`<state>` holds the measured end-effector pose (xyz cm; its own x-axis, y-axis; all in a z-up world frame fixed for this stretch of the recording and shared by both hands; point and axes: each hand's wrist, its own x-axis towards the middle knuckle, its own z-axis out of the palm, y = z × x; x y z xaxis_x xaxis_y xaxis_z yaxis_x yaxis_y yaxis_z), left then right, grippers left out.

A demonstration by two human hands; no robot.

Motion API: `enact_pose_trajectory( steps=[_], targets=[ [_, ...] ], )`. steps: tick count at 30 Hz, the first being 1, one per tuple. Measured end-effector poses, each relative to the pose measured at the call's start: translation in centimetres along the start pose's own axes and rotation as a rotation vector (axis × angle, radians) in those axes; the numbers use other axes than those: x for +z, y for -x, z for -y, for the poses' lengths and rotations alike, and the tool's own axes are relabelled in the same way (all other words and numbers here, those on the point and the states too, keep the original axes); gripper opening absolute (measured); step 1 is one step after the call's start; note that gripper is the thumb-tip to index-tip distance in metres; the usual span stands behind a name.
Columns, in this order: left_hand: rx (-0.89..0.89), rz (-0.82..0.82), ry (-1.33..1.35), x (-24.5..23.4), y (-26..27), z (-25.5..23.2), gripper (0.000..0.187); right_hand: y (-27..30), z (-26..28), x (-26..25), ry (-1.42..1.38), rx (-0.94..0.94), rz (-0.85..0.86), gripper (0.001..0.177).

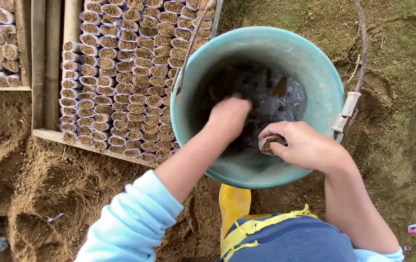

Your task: The person fills small plastic seedling pots with soil from a large pile on the ground. They use their hands to scoop the soil, pack it into the pots, and then place the filled pots into a wooden tray. The person repeats this process for multiple pots.

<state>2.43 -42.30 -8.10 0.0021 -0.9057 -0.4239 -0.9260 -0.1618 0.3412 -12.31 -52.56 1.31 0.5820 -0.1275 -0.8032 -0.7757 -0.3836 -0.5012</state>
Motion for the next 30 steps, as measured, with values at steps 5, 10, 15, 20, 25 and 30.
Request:
enact_pose_trajectory(
  steps=[5, 10, 15, 20, 25, 30],
  targets=[
    [-0.064, -0.160, 0.034, 2.9, -1.0, 0.5, 0.014, 0.0, 0.3, 0.0, 0.016, 0.011, -0.020, 0.030],
    [-0.058, -0.241, 0.244, -3.4, 3.6, 0.2, 0.015, 1.0, 1.3, -0.2, 0.021, 0.051, -0.023, 0.030],
    [-0.183, -0.241, 0.715, -7.3, 9.4, 1.8, 0.006, 1.2, 0.2, 0.5, 0.120, -0.190, -0.113, 0.040],
    [-0.369, -0.299, 0.875, -8.5, 19.0, 4.4, 0.022, 1.8, 4.1, 2.5, 0.180, -0.368, -0.088, 0.038],
    [-0.471, -0.380, 0.809, -5.6, 28.4, 8.3, 0.011, -0.4, 12.1, 7.9, 0.142, -0.522, 0.025, 0.032],
    [-0.611, -0.310, 0.715, -3.0, 36.8, 10.5, 0.014, -2.9, 21.5, 13.3, 0.312, -0.581, 0.156, 0.029]
  ],
)
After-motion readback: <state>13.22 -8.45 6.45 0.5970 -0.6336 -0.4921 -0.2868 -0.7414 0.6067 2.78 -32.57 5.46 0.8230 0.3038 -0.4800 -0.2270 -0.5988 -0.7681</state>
